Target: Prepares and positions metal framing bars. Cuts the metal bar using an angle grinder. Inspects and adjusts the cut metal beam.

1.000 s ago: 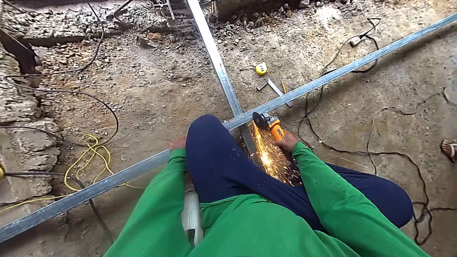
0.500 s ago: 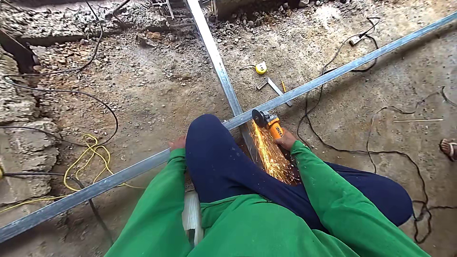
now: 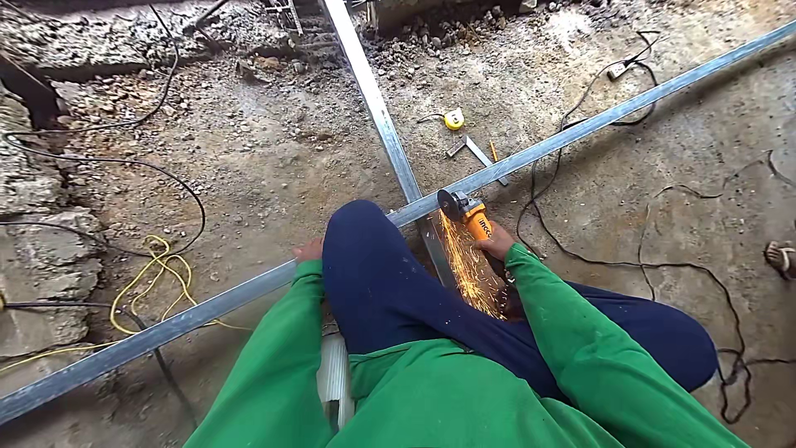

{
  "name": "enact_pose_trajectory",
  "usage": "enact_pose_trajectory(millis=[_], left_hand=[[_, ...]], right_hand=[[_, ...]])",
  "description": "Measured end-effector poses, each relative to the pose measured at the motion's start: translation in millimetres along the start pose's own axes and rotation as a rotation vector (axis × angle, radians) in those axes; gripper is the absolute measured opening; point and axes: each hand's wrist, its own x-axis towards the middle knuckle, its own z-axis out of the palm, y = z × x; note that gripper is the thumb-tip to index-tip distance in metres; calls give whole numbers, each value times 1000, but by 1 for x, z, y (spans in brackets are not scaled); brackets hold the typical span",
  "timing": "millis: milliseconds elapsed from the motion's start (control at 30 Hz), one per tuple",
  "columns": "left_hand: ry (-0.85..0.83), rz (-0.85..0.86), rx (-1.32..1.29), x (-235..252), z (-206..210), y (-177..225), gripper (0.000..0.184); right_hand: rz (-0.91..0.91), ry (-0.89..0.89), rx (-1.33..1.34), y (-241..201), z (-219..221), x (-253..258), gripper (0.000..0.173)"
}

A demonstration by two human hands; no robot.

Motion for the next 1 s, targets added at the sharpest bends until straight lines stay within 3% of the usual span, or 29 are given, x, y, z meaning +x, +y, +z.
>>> enact_pose_trajectory(millis=[1000], left_hand=[[-9,-24,14,3,2,-2,38]], right_hand=[[21,18,-19,-12,0,7,79]])
